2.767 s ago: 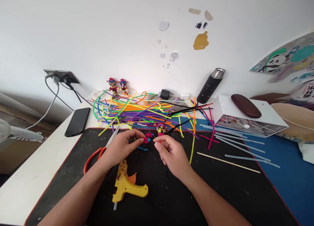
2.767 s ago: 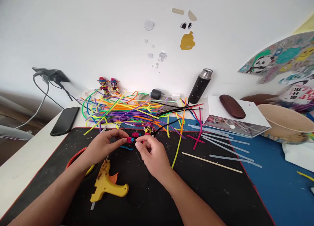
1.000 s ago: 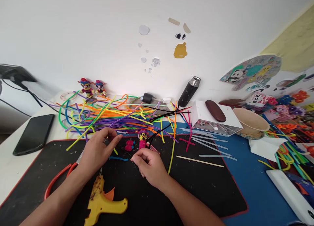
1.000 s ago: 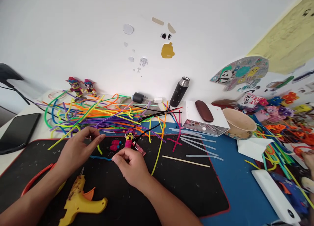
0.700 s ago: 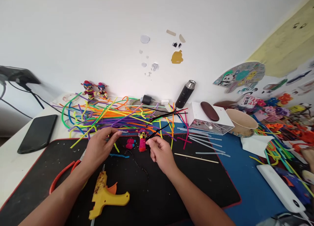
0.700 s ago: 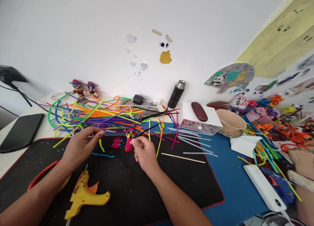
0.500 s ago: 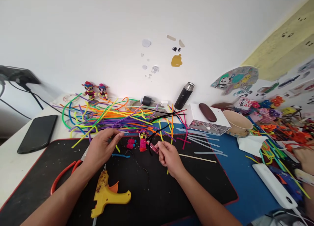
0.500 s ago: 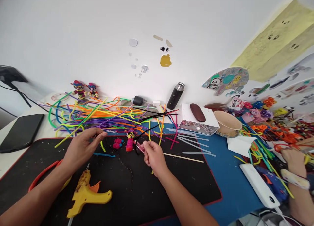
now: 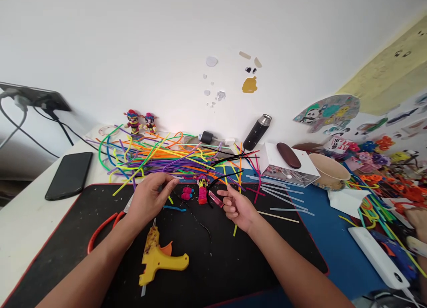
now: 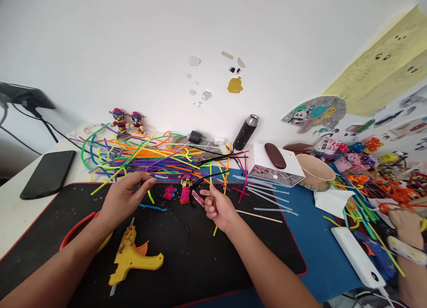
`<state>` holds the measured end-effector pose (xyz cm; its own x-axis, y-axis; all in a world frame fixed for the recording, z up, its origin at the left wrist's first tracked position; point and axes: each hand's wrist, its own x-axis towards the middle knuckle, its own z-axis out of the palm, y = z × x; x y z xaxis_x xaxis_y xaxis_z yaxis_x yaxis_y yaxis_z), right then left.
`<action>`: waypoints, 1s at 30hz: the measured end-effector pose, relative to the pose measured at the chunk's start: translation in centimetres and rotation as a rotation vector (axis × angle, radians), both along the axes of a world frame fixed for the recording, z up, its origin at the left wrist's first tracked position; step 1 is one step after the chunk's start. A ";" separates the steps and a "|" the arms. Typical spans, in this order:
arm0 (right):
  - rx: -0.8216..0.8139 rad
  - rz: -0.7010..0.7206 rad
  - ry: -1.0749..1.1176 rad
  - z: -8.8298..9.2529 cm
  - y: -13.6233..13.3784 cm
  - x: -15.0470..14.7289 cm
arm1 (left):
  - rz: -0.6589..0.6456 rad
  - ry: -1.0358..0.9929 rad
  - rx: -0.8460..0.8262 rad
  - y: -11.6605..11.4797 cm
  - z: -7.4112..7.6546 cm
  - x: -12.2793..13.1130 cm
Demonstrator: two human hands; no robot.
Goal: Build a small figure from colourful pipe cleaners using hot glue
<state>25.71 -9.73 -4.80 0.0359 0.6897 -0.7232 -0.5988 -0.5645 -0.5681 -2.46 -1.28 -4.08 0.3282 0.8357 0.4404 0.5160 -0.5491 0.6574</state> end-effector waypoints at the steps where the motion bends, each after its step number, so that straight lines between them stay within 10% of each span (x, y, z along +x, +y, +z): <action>1: -0.008 0.014 0.020 0.0 -0.1 0.0 | 0.001 -0.001 0.002 0.0 0.0 0.0; 30: 0.117 -0.093 0.199 -0.3 -1.5 -1.1 | 0.025 0.035 0.004 -0.2 0.3 0.0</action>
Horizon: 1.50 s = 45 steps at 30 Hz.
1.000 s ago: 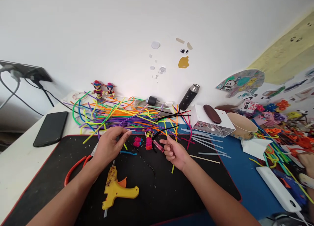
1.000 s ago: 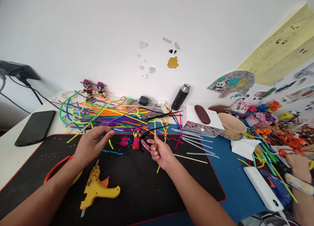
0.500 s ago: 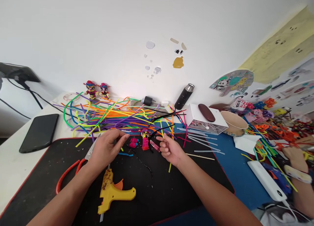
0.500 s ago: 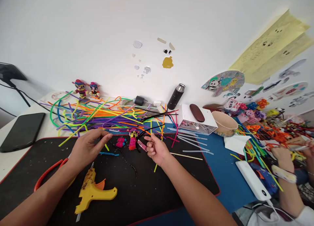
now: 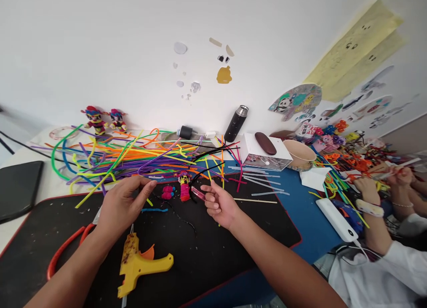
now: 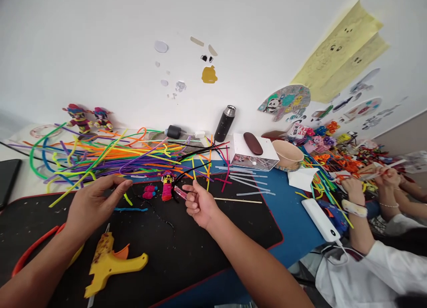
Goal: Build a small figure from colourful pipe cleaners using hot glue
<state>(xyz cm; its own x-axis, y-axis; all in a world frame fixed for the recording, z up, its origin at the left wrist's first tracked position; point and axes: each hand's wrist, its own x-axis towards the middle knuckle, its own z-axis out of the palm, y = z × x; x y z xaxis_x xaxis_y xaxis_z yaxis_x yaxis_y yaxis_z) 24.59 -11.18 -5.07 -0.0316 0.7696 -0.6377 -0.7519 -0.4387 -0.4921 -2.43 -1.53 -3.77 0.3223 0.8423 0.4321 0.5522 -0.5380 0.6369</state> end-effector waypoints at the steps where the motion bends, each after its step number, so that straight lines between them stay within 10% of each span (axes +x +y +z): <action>1: -0.001 -0.014 0.006 0.0 0.0 0.2 | -0.002 -0.003 -0.004 0.0 -0.1 0.0; 17: 0.033 -0.020 -0.089 -0.4 1.8 0.0 | 0.011 0.000 -0.003 0.1 -0.3 -0.3; 32: 0.195 0.015 -1.040 -0.8 3.7 8.6 | -0.071 -0.020 0.011 -0.3 -0.2 0.4; 45: 0.177 0.540 -1.833 0.5 5.1 8.0 | -0.128 0.004 0.017 -0.3 -0.5 0.7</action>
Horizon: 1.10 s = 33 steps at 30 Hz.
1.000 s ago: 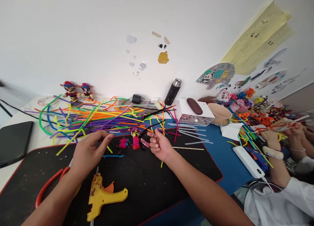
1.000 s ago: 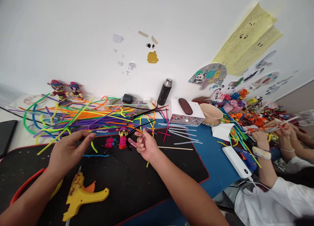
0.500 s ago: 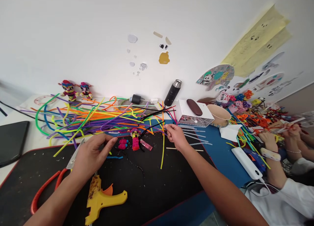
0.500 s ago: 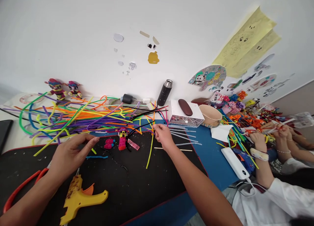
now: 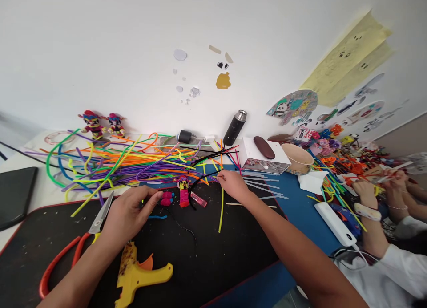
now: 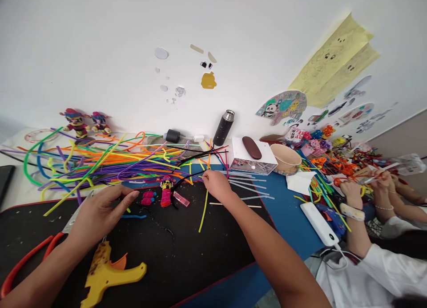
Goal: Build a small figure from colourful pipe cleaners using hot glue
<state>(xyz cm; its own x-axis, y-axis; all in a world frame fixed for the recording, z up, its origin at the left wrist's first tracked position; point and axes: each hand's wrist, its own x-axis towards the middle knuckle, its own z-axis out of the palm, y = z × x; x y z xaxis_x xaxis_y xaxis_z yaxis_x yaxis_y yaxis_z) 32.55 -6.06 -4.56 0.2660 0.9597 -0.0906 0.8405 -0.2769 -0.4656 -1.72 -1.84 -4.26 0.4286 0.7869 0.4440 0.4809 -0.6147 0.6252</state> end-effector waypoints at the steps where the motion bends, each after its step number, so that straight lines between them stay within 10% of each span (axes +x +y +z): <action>1: -0.020 0.008 -0.037 0.1 0.0 0.0 | -0.007 0.001 0.008 0.0 0.0 0.0; 15: -0.027 -0.014 -0.131 -0.5 1.6 -0.8 | -0.056 0.027 0.106 -0.2 -0.1 0.0; 33: 0.382 -0.400 1.049 0.2 -2.2 0.3 | -0.021 -0.014 0.009 -0.2 0.4 0.1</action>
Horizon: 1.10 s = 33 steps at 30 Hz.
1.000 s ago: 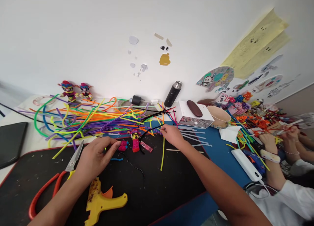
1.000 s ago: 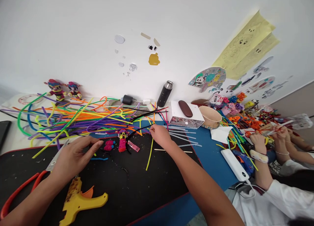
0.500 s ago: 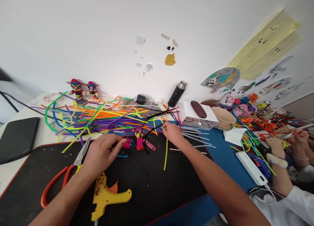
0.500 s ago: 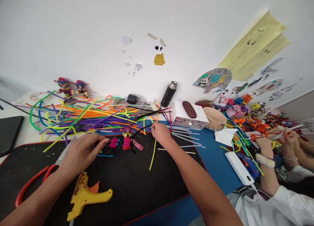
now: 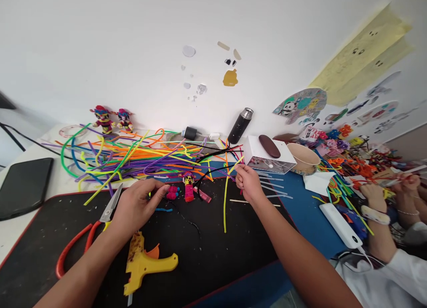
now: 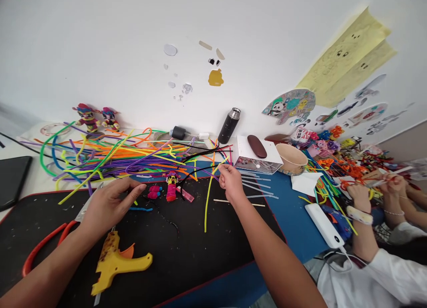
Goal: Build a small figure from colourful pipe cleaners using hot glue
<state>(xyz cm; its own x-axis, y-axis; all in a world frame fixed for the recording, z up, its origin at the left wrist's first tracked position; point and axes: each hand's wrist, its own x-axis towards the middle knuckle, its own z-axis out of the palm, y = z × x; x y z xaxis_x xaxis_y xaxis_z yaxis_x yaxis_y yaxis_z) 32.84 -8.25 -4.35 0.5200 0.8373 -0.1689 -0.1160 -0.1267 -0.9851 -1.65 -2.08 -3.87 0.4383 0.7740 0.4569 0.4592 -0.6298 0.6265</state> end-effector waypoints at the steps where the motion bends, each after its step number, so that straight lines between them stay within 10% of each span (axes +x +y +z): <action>1: 0.014 -0.008 0.044 0.1 0.0 0.1 | 0.002 0.000 -0.009 0.0 0.0 0.0; 10: 0.007 0.068 0.289 1.5 0.3 -0.4 | 0.023 -0.015 -0.079 -0.1 0.1 0.1; 33: 0.061 0.421 0.455 2.2 0.0 -15.2 | -0.268 -0.136 -0.524 -2.4 2.4 1.6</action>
